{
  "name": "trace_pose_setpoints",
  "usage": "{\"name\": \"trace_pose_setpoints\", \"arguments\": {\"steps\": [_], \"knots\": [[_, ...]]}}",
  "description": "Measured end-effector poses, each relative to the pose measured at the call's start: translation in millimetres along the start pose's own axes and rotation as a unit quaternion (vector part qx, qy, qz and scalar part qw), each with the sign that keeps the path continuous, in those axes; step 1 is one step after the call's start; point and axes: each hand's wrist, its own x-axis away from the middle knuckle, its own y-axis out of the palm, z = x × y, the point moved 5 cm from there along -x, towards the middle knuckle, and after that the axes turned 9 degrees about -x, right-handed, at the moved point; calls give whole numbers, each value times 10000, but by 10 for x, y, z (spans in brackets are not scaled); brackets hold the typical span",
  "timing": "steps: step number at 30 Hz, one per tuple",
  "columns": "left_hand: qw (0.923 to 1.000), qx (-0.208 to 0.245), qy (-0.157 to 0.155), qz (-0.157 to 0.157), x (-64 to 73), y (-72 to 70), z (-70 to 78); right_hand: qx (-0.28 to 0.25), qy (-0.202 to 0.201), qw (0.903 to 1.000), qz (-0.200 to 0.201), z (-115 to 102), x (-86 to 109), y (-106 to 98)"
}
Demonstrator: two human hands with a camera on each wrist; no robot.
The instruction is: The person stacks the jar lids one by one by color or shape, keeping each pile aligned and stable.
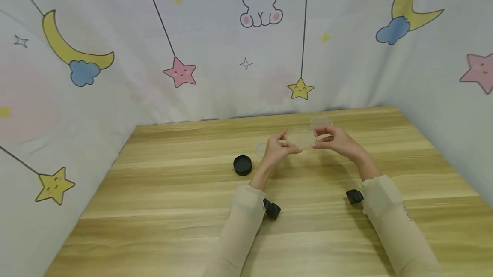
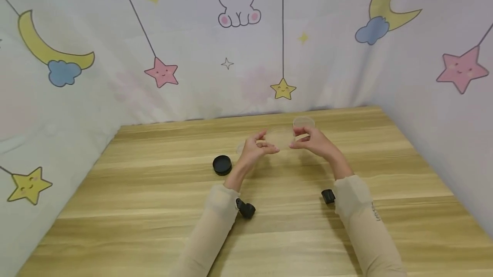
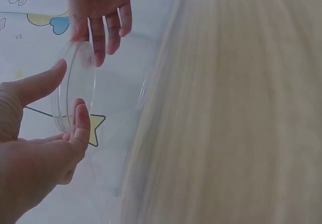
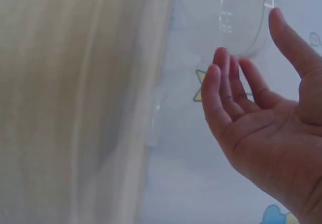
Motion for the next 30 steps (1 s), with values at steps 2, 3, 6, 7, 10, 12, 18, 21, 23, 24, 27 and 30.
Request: {"name": "trace_pose_setpoints", "arguments": {"steps": [2,3,6,7,10,12,18,21,23,24,27,30], "knots": [[9998,-158,-100,-8,10,6,-31,48,69,9998,-165,52,-14,18],[9995,-263,-149,-9,10,8,-54,63,107,9996,-243,82,-23,27],[9980,-479,-389,-126,13,19,-130,70,201,9989,-411,160,-44,52],[9972,-549,-480,-189,12,22,-156,55,241,9987,-442,183,-50,58],[9949,-618,-699,-376,20,34,-213,43,354,9977,-569,242,-65,73],[9937,-675,-777,-440,31,34,-235,40,405,9969,-670,278,-77,85],[9918,-931,-724,-489,44,24,-259,-53,353,9961,-804,333,-123,126],[9902,-1127,-643,-518,41,24,-270,-10,274,9959,-864,333,-125,149],[9878,-1325,-606,-554,41,26,-276,40,254,9957,-891,339,-123,162],[9861,-1444,-587,-578,39,27,-281,66,247,9956,-903,343,-121,168],[9824,-1669,-522,-660,37,32,-287,64,245,9954,-923,356,-121,182],[9808,-1735,-479,-750,32,41,-292,106,270,9953,-927,369,-115,184]]}}
